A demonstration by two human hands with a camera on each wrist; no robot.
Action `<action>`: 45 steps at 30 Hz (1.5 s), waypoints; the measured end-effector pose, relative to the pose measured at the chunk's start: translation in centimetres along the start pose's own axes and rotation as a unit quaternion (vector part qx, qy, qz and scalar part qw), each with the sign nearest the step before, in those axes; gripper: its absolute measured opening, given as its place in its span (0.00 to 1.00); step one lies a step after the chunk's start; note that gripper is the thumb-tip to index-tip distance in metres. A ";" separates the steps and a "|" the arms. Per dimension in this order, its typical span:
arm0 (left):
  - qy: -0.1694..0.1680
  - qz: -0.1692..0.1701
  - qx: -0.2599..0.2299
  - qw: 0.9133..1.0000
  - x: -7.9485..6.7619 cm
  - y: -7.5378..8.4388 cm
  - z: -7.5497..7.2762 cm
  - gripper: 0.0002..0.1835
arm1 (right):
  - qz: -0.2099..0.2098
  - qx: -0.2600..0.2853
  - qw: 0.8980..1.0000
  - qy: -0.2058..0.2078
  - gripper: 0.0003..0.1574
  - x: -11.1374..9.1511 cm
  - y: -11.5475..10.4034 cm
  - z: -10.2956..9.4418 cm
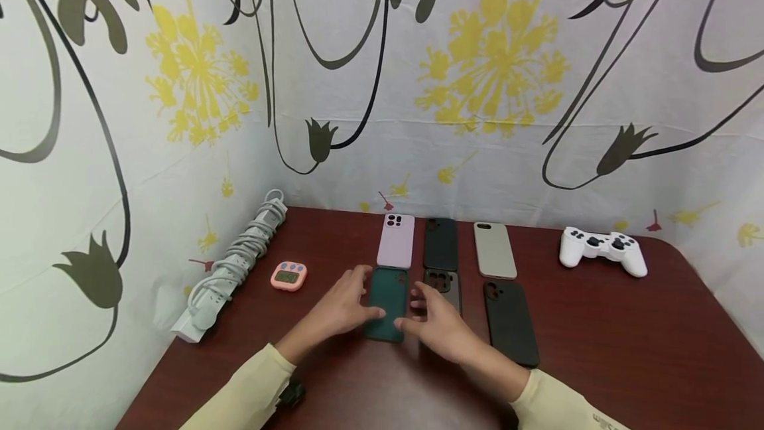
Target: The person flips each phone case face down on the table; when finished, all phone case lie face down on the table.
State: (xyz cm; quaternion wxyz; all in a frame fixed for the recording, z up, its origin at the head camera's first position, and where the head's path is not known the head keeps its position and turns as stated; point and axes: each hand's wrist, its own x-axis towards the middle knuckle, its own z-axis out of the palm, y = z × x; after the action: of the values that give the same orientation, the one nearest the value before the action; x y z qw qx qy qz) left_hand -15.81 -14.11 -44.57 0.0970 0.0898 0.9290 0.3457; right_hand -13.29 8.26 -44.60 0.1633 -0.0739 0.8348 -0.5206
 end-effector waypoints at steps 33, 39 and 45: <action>-0.042 0.022 -0.047 0.998 -0.3 0.6 0.0 0.42 | 0.065 0.105 0.992 0.006 0.46 -1.2 -1.1 0.7; -0.049 0.024 -0.057 0.997 -0.1 0.8 0.2 0.41 | 0.049 0.155 0.987 0.023 0.43 -1.4 -1.0 0.8; -0.057 0.026 -0.072 0.995 0.4 1.2 0.3 0.43 | 0.019 0.181 0.982 0.055 0.41 -1.4 -1.2 1.0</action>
State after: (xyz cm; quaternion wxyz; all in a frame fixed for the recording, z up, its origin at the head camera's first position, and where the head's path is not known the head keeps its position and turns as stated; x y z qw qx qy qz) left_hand -15.96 -12.96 -44.09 0.1470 0.1263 0.8918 0.4087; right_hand -11.74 7.29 -43.63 0.1375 0.0012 0.7360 -0.6629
